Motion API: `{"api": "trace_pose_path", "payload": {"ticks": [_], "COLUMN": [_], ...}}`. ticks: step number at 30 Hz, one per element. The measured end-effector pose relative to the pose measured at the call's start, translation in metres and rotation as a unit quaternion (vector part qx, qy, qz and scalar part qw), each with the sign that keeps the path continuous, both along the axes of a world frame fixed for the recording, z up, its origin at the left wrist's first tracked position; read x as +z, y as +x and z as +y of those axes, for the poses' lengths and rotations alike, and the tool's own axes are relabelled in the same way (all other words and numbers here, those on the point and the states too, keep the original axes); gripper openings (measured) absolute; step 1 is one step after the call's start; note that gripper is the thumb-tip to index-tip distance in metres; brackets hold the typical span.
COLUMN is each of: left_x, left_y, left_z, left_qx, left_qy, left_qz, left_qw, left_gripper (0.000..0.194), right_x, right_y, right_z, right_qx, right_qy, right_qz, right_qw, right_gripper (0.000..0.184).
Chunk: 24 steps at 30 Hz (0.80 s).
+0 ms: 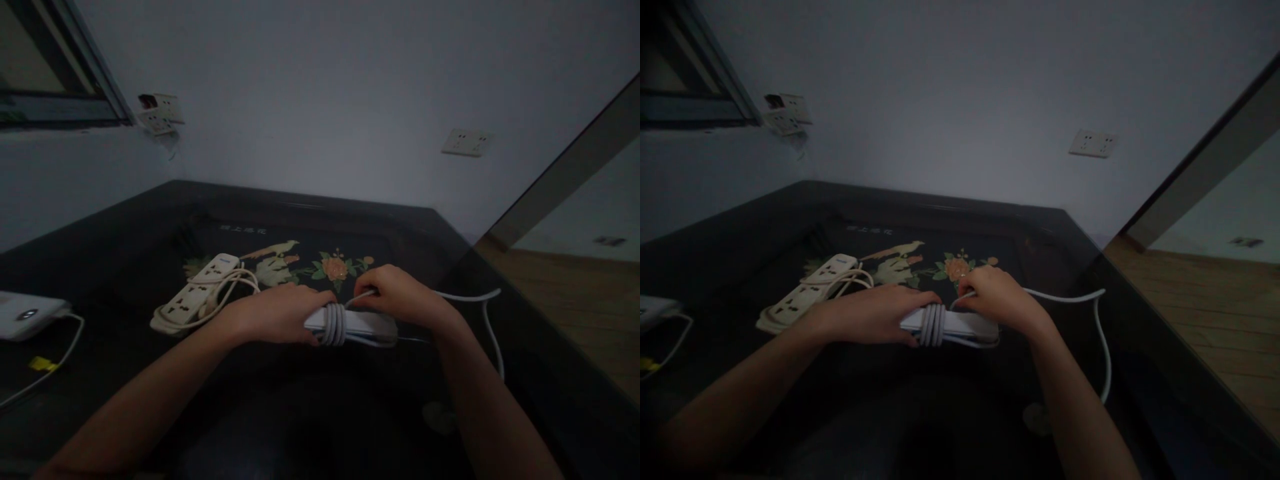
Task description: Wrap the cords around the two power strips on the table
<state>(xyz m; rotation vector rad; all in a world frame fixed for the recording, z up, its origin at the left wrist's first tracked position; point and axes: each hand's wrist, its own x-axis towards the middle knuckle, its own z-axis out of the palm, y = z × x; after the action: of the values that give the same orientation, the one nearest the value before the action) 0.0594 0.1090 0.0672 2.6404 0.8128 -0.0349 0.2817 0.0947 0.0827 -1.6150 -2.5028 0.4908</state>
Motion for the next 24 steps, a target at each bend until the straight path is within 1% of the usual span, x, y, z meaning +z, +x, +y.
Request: {"api": "trace_pose_path", "payload": {"ticks": [2, 5, 9, 11, 15, 20, 24], "left_x": [-0.006, -0.011, -0.009, -0.005, -0.002, -0.008, -0.009], "left_y": [0.0, 0.001, 0.001, 0.0, 0.0, 0.006, 0.007], "left_z": [0.001, 0.003, 0.006, 0.009, 0.013, 0.018, 0.021], "left_qx": [0.008, 0.017, 0.054, 0.072, 0.095, 0.124, 0.148], "left_qy": [0.039, 0.086, 0.137, 0.153, 0.148, 0.121, 0.115], "left_qz": [-0.001, -0.002, 0.012, 0.0, -0.061, -0.143, -0.182], "left_qw": [0.999, 0.996, 0.989, 0.986, 0.983, 0.974, 0.965], "left_gripper": [0.052, 0.058, 0.061, 0.061, 0.065, 0.069, 0.067], "right_x": [0.002, 0.002, 0.001, 0.0, 0.003, 0.002, -0.004], "right_y": [-0.007, -0.018, -0.031, -0.035, -0.042, -0.047, -0.048], "right_z": [-0.004, -0.011, -0.018, -0.02, -0.024, -0.027, -0.028], "right_qx": [-0.01, -0.04, -0.076, -0.09, -0.12, -0.149, -0.12], "right_qy": [0.021, 0.054, 0.096, 0.123, 0.167, 0.23, 0.286], "right_qz": [-0.022, -0.042, -0.048, -0.049, -0.061, -0.073, -0.033], "right_qw": [0.999, 0.997, 0.991, 0.987, 0.977, 0.959, 0.95], "right_gripper": [0.011, 0.015, 0.02, 0.024, 0.032, 0.039, 0.046]}}
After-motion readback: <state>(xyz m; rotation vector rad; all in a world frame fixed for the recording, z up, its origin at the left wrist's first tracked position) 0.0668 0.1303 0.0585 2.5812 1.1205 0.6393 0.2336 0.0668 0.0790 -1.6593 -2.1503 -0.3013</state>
